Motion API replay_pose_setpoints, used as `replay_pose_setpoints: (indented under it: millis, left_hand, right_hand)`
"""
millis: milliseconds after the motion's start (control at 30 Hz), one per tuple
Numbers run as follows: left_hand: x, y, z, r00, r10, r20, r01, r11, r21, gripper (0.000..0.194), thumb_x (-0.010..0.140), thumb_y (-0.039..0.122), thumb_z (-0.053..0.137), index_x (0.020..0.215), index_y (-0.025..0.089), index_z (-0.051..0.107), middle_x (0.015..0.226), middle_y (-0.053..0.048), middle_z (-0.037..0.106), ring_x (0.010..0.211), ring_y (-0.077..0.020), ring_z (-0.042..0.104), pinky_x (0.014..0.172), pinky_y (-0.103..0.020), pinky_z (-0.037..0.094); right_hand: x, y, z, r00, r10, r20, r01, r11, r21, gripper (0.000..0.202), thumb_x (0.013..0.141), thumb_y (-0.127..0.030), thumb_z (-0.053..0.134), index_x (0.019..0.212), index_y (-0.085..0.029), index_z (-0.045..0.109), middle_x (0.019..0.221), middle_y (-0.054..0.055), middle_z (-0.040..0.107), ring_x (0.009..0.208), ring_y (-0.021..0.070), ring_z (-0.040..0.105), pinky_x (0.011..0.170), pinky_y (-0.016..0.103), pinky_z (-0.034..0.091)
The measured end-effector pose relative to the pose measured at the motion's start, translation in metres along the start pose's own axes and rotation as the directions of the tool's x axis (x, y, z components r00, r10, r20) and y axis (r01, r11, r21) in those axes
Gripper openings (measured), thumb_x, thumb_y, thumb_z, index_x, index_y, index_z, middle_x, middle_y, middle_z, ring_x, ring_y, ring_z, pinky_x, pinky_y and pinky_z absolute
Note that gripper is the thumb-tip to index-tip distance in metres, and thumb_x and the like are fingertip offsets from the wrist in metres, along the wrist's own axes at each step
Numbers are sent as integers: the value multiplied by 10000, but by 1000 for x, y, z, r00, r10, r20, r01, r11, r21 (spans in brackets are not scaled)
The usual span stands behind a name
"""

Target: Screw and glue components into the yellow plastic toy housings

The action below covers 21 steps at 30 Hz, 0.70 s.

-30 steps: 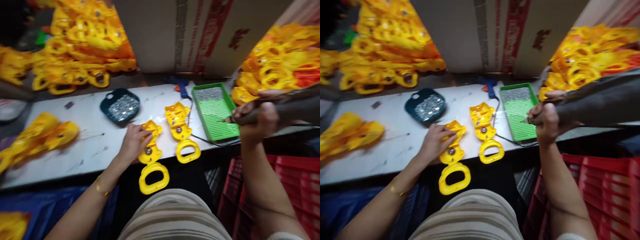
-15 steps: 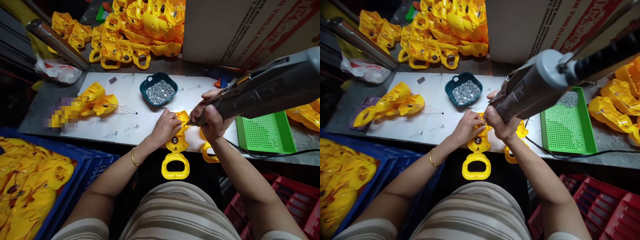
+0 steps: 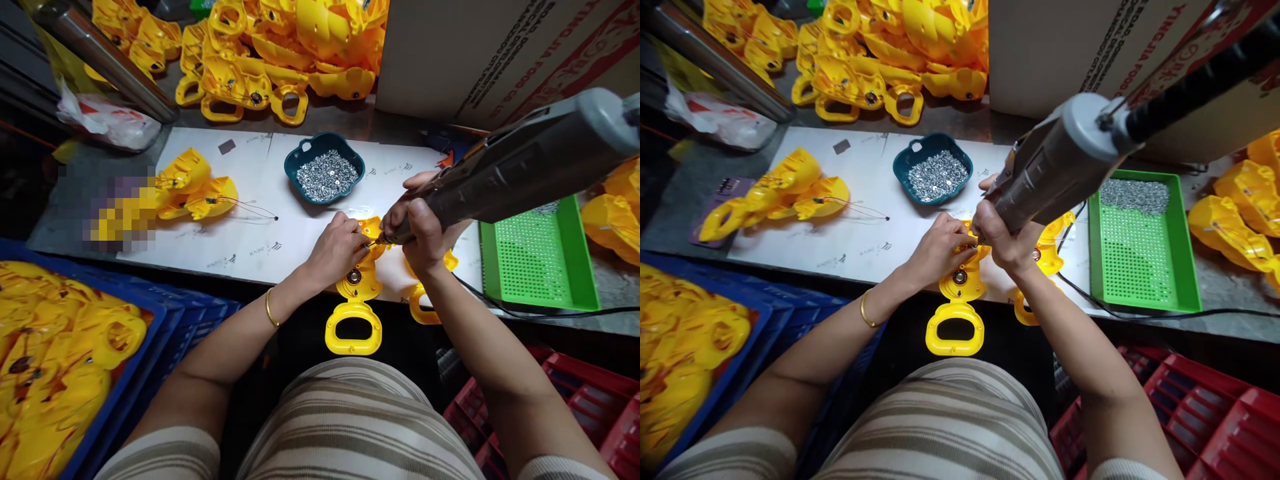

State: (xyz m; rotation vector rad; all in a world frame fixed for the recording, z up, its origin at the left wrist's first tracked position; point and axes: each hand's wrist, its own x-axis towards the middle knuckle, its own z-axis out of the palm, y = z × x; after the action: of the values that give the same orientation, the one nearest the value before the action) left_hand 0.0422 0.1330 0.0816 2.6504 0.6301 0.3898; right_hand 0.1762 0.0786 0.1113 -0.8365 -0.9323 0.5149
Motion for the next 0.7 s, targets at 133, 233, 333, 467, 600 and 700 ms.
replay_pose_setpoints:
  millis: [133, 233, 333, 467, 600, 700]
  left_hand:
    - [0, 0, 1, 1000, 5, -15, -5, 1000, -8, 98, 826, 201, 678, 861, 135, 741, 803, -69, 608, 855, -217, 462, 725, -330, 432]
    - [0, 0, 1, 1000, 7, -18, -7, 1000, -11, 98, 817, 207, 693, 871, 141, 742, 805, -67, 614, 854, -217, 465, 733, -338, 434]
    - [0, 0, 2, 1000, 7, -22, -7, 1000, -16, 89, 824, 211, 685, 867, 155, 739, 808, -63, 616, 852, -213, 471, 738, -341, 434]
    - [0, -1, 2, 1000, 7, -21, -7, 1000, -15, 92, 837, 223, 669, 850, 158, 733, 794, -61, 607, 843, -209, 462, 731, -341, 421]
    - [-1, -2, 2, 1000, 0, -4, 0, 1000, -6, 90, 839, 212, 659, 851, 156, 729, 798, -62, 605, 847, -210, 462, 729, -339, 415]
    - [0, -2, 2, 1000, -1, -4, 1, 1000, -10, 94, 832, 221, 667, 860, 158, 730, 806, -63, 608, 851, -214, 469, 733, -344, 420]
  right_hand:
    - [1, 5, 1, 998, -63, 31, 64, 998, -18, 195, 849, -463, 617, 975, -322, 566, 550, -63, 426, 367, 95, 431, 362, 269, 421]
    - [0, 8, 0, 998, -53, 34, 54, 998, -39, 213, 853, -473, 608, 996, -326, 552, 590, -54, 444, 391, 102, 461, 409, 293, 471]
    - [-2, 8, -1, 1000, -11, 11, 11, 996, -86, 268, 839, -524, 603, 1000, -321, 536, 642, -34, 482, 472, 132, 546, 454, 311, 507]
    - [-3, 4, -1, 1000, 22, -3, -22, 991, -129, 315, 821, -582, 593, 978, -316, 532, 643, -30, 492, 467, 129, 541, 426, 295, 485]
    - [-2, 1, 1, 999, 37, 1, -36, 984, -177, 322, 821, -607, 574, 965, -324, 525, 645, -34, 492, 441, 111, 506, 400, 278, 446]
    - [-2, 3, 0, 1000, 25, 4, -24, 984, -177, 314, 822, -598, 578, 968, -327, 519, 677, -31, 499, 449, 106, 507, 412, 285, 447]
